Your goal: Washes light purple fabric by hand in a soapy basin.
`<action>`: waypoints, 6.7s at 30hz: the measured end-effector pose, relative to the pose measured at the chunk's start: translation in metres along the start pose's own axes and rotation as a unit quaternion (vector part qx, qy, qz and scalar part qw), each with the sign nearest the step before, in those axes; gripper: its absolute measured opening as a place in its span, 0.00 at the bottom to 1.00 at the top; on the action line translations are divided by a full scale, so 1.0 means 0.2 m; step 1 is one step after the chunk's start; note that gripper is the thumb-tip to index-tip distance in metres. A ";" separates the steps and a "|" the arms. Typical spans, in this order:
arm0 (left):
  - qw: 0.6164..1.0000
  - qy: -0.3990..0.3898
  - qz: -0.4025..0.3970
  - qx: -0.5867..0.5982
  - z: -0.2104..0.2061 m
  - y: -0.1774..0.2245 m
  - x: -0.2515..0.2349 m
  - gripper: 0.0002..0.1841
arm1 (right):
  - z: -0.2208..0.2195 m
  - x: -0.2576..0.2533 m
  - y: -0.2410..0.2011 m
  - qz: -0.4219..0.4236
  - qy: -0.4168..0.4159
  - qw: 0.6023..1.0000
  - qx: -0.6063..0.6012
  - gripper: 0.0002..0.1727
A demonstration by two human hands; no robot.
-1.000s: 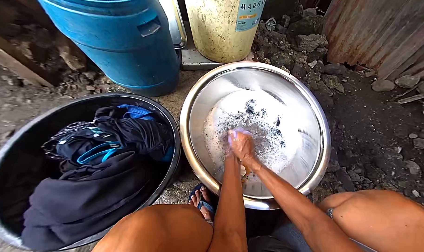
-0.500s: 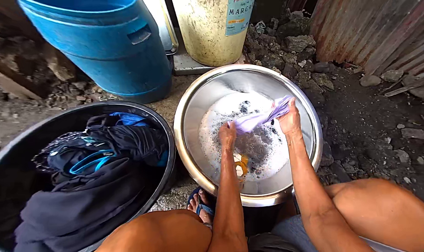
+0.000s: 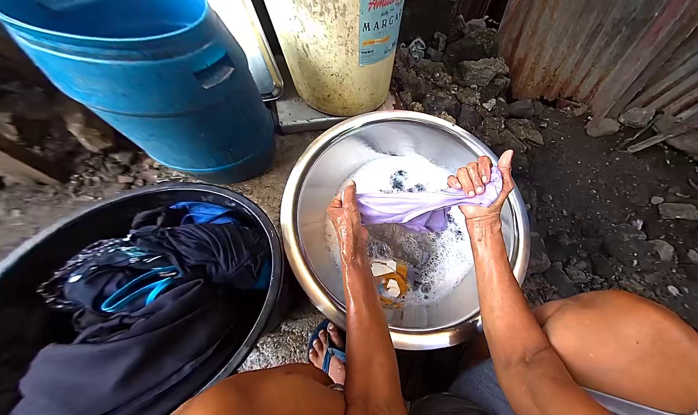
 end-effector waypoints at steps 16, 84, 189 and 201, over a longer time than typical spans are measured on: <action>0.926 -0.234 0.050 0.292 -0.12 0.08 0.06 0.24 | -0.32 0.06 0.03 -0.083 -0.252 0.961 0.077 0.34; 0.722 -0.565 -0.146 -0.372 -0.96 1.10 0.35 0.09 | -0.43 -0.35 0.14 -0.331 -0.221 0.840 0.369 0.32; 0.590 -0.359 -0.375 -0.619 -1.05 1.10 0.41 0.07 | -0.49 -0.31 0.01 -0.246 -0.330 0.464 0.784 0.26; 0.876 -0.305 -0.244 -0.284 -0.83 0.68 0.10 0.16 | -0.03 0.04 0.38 -0.423 0.009 0.799 0.428 0.30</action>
Point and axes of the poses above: each hand's wrist, its own x-axis away from the middle knuckle, its own z-axis out of the back of the hand, y = z × x, the point moved 10 cm from there along -x, towards the middle knuckle, and after that the axes turned 3 degrees about z, right-handed, at the moved point
